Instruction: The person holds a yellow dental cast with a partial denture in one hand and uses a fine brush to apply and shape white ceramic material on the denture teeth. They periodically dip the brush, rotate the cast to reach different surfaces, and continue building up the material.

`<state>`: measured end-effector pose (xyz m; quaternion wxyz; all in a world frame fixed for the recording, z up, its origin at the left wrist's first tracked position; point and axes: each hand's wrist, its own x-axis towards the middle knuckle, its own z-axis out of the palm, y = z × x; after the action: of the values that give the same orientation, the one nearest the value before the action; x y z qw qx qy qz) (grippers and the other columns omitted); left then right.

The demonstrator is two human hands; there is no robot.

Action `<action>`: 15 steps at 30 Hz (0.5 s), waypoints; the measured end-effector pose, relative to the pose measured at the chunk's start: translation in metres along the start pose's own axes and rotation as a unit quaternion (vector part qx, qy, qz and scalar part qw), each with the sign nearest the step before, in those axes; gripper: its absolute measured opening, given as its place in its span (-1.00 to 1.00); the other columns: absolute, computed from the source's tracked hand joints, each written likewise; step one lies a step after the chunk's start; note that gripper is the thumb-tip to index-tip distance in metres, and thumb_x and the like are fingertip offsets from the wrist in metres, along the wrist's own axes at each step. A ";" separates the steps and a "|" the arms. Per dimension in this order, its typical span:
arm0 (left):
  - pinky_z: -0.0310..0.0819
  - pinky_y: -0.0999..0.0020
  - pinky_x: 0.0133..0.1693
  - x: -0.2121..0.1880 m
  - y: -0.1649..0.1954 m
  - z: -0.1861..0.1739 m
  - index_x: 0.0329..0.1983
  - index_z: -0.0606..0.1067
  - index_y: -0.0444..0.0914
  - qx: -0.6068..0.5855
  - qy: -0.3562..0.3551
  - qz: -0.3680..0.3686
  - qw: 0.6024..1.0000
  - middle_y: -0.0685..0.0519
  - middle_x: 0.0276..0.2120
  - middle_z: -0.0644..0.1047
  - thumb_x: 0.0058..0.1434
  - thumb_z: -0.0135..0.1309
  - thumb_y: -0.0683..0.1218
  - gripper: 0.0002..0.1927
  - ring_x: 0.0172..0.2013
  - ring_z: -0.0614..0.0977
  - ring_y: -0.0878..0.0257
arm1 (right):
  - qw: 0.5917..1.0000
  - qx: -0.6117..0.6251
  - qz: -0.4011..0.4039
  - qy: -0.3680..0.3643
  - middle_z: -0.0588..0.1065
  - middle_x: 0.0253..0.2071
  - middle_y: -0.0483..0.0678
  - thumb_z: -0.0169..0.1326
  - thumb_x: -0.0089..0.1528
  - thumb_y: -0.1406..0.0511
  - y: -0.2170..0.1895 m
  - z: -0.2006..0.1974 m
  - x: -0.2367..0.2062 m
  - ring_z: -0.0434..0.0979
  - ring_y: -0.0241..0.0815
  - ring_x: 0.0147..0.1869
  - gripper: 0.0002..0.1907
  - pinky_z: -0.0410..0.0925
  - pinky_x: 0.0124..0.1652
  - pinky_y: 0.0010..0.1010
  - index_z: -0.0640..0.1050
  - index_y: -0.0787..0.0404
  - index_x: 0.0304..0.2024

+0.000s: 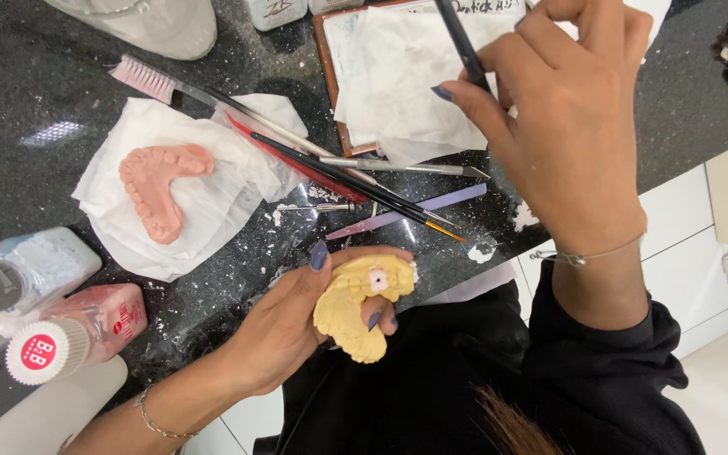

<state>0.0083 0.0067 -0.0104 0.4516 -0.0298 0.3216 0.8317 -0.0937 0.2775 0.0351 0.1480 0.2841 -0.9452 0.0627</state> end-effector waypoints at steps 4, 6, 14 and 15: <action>0.52 0.34 -0.15 -0.001 0.004 -0.002 0.35 0.42 -0.47 0.009 0.002 -0.014 1.000 0.09 -0.42 0.40 0.52 -0.46 0.27 -0.20 -0.31 0.51 0.27 | 1.000 0.013 -0.020 0.002 0.40 -0.21 -0.15 0.25 0.36 0.27 -0.001 0.001 0.000 0.29 -0.11 0.10 -0.82 0.10 0.13 -0.21 0.56 0.23 -0.13; 0.50 0.35 -0.20 -0.001 0.005 -0.002 0.31 0.43 -0.48 -0.020 0.002 -0.033 0.999 0.09 -0.45 0.41 0.52 -0.48 0.25 -0.22 -0.36 0.48 0.30 | 0.999 0.024 -0.022 0.004 0.39 -0.21 -0.16 0.23 0.39 0.27 -0.005 0.001 0.000 0.28 -0.14 0.08 -0.84 0.10 0.13 -0.24 0.54 0.22 -0.14; 0.47 0.46 -0.42 0.003 0.012 -0.001 0.15 0.55 -0.50 0.068 0.019 -0.069 0.995 0.09 -0.61 0.43 0.51 -0.40 0.18 -0.28 -0.54 0.51 0.33 | 0.999 0.004 -0.043 0.024 0.33 -0.17 -0.14 0.16 0.37 0.20 -0.017 -0.005 0.007 0.26 -0.13 0.09 -0.80 0.10 0.14 -0.23 0.50 0.18 -0.12; 0.49 0.46 -0.45 0.003 0.012 -0.001 0.10 0.58 -0.50 0.079 0.026 -0.068 0.994 0.09 -0.64 0.43 0.51 -0.39 0.18 -0.28 -0.57 0.52 0.32 | 0.999 -0.011 -0.048 0.024 0.32 -0.16 -0.14 0.16 0.37 0.19 -0.019 -0.005 0.007 0.26 -0.13 0.09 -0.79 0.10 0.15 -0.22 0.49 0.17 -0.12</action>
<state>-0.0033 0.0040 -0.0060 0.4993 -0.0373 0.3947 0.7704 -0.0876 0.2595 0.0429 0.1768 0.3256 -0.9274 0.0516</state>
